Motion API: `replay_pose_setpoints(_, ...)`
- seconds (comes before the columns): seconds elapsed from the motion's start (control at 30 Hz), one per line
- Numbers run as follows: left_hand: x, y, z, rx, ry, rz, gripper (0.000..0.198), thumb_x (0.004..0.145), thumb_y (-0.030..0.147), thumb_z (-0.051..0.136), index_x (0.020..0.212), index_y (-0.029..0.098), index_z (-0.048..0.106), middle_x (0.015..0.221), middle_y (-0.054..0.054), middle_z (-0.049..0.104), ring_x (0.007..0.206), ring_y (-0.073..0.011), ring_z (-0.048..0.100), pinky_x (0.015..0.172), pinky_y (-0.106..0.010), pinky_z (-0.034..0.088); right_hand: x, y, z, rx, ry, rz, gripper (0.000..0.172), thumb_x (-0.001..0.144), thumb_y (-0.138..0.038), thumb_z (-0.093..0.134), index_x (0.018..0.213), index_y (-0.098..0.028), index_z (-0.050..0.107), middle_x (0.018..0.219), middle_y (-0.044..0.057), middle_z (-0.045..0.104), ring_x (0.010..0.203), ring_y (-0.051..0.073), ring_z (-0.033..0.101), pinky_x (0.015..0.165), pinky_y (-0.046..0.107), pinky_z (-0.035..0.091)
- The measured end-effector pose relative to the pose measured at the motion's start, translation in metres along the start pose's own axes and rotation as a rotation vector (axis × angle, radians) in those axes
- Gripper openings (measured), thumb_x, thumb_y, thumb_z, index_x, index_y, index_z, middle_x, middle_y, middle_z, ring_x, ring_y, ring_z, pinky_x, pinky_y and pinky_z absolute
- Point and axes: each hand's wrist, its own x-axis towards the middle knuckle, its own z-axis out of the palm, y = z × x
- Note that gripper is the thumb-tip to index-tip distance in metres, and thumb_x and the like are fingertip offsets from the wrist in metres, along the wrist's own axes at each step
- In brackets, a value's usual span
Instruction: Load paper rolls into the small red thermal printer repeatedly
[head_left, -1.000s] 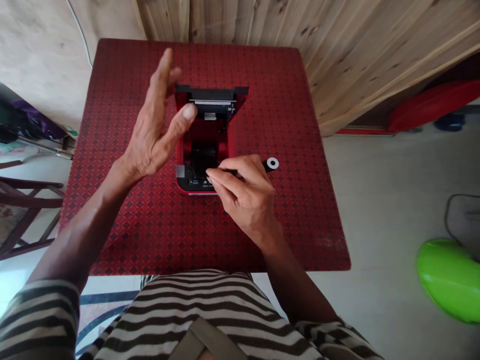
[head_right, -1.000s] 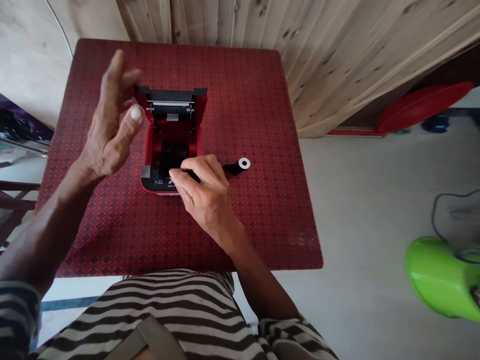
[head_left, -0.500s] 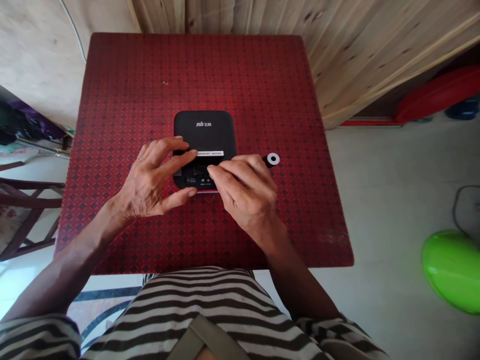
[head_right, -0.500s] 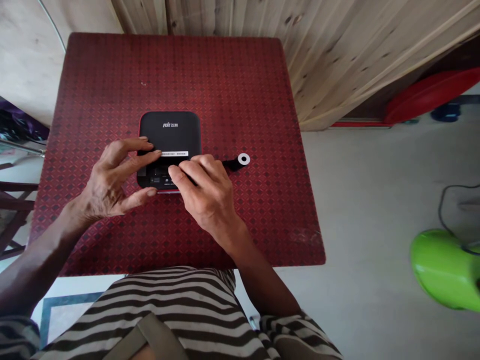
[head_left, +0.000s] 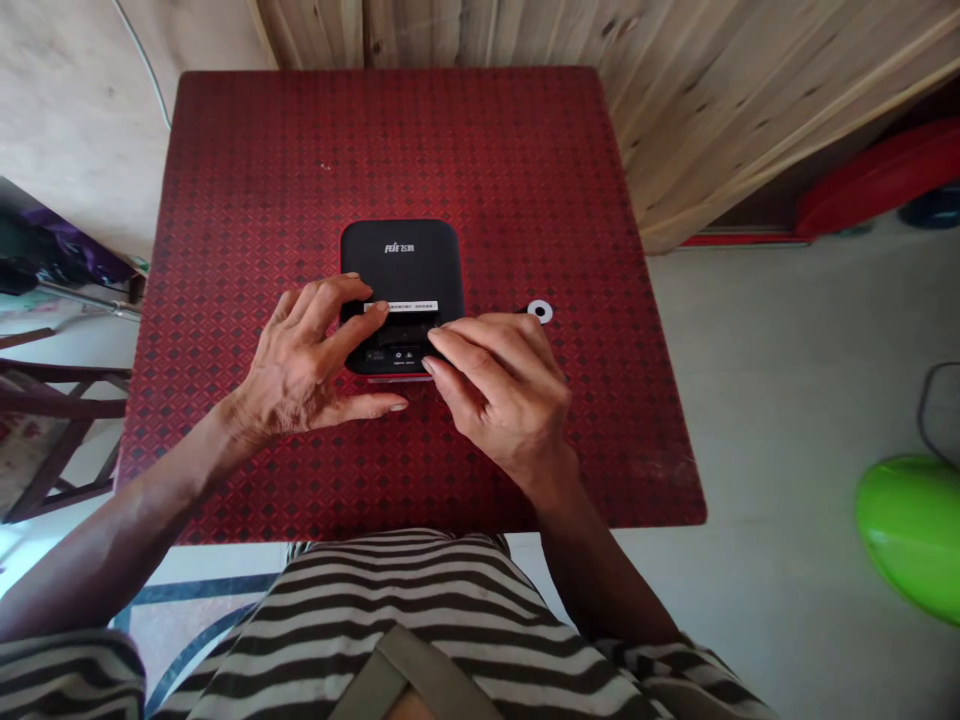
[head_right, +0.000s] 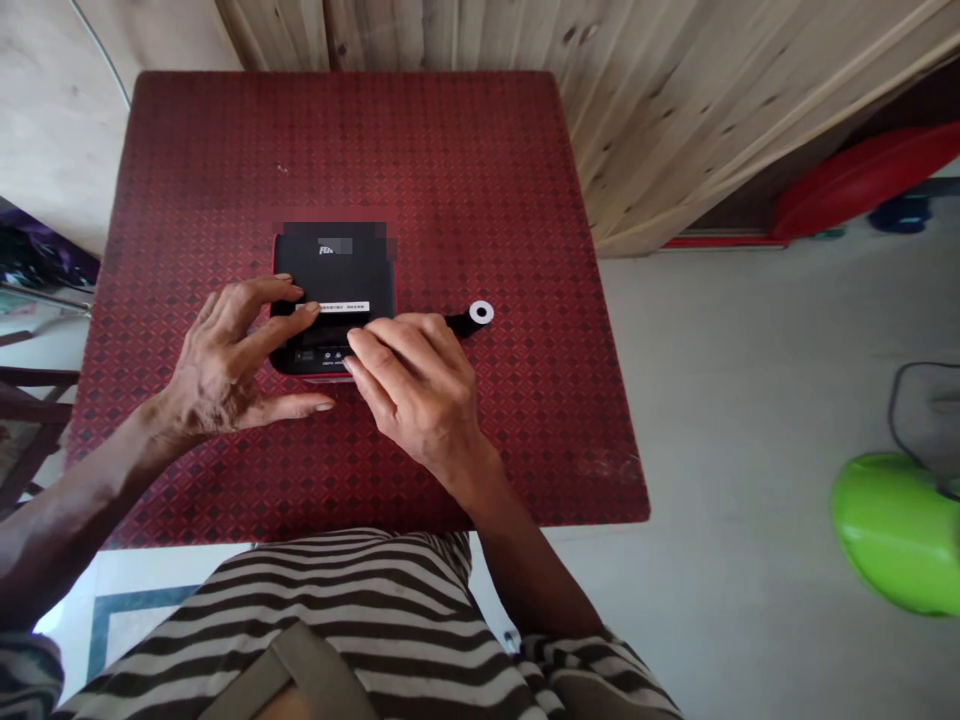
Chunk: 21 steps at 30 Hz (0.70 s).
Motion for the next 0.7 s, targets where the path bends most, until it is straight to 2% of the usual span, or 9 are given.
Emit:
replay_pose_setpoints(0.1, 0.001, 0.004, -0.006, -0.063, 0.037, 0.005, 0.075, 0.094, 0.076, 0.068, 0.15, 0.028, 0.057, 0.145, -0.015, 0.063, 0.133, -0.0373, 0.066, 0.104, -0.061, 0.061, -0.006, -0.001, -0.01, 0.002, 0.098, 0.065, 0.037, 0.1, -0.016, 0.072, 0.133, -0.031, 0.072, 0.117, 0.007, 0.082, 0.105, 0.027, 0.077, 0.095, 0.048, 0.063)
replay_pose_setpoints(0.23, -0.006, 0.011, -0.018, -0.109, 0.209, -0.072, 0.077, 0.09, 0.073, 0.078, 0.151, 0.029, 0.059, 0.143, -0.014, 0.064, 0.133, -0.0352, 0.065, 0.11, -0.057, 0.059, -0.024, -0.001, -0.016, 0.015, 0.18, 0.155, 0.03, 0.102, -0.014, 0.068, 0.126, -0.03, 0.075, 0.104, 0.005, 0.08, 0.091, 0.022, 0.077, 0.082, 0.04, 0.065)
replay_pose_setpoints(0.33, -0.019, 0.016, -0.017, -0.076, 0.26, -0.161, 0.07, 0.089, 0.068, 0.082, 0.144, 0.03, 0.062, 0.131, -0.011, 0.07, 0.121, -0.0306, 0.07, 0.105, -0.051, 0.061, -0.045, -0.001, -0.007, 0.091, 0.138, 0.29, 0.025, 0.104, -0.02, 0.065, 0.126, -0.028, 0.072, 0.103, 0.005, 0.077, 0.084, 0.019, 0.075, 0.074, 0.035, 0.066)
replay_pose_setpoints(0.4, -0.028, 0.017, -0.009, -0.067, 0.237, -0.199, 0.064, 0.09, 0.064, 0.082, 0.142, 0.031, 0.063, 0.129, -0.01, 0.071, 0.118, -0.0292, 0.072, 0.101, -0.048, 0.062, -0.057, -0.001, 0.005, 0.166, 0.079, 0.39, 0.034, 0.104, -0.031, 0.069, 0.137, -0.026, 0.065, 0.114, 0.008, 0.075, 0.092, 0.02, 0.076, 0.074, 0.035, 0.068)
replay_pose_setpoints(0.47, -0.034, 0.018, 0.001, -0.066, 0.224, -0.203, 0.061, 0.091, 0.059, 0.084, 0.141, 0.031, 0.064, 0.131, -0.01, 0.071, 0.117, -0.0288, 0.072, 0.101, -0.047, 0.062, -0.065, 0.0, 0.017, 0.225, 0.036, 0.447, 0.054, 0.102, -0.043, 0.074, 0.149, -0.025, 0.056, 0.13, 0.014, 0.072, 0.106, 0.024, 0.076, 0.078, 0.039, 0.07)
replay_pose_setpoints(0.53, -0.037, 0.019, 0.009, -0.062, 0.23, -0.203, 0.057, 0.093, 0.054, 0.084, 0.141, 0.03, 0.064, 0.133, -0.01, 0.071, 0.118, -0.0281, 0.073, 0.102, -0.046, 0.062, -0.067, 0.001, 0.028, 0.255, -0.002, 0.46, 0.067, 0.1, -0.051, 0.075, 0.156, -0.025, 0.05, 0.142, 0.018, 0.067, 0.118, 0.028, 0.074, 0.087, 0.045, 0.071)
replay_pose_setpoints(0.7, -0.037, 0.019, 0.016, -0.071, 0.258, -0.187, 0.056, 0.096, 0.047, 0.082, 0.145, 0.03, 0.06, 0.139, -0.01, 0.069, 0.124, -0.0263, 0.073, 0.106, -0.043, 0.064, -0.06, 0.004, 0.043, 0.233, -0.042, 0.382, 0.064, 0.102, -0.053, 0.072, 0.156, -0.026, 0.049, 0.15, 0.018, 0.066, 0.137, 0.031, 0.067, 0.109, 0.056, 0.063)
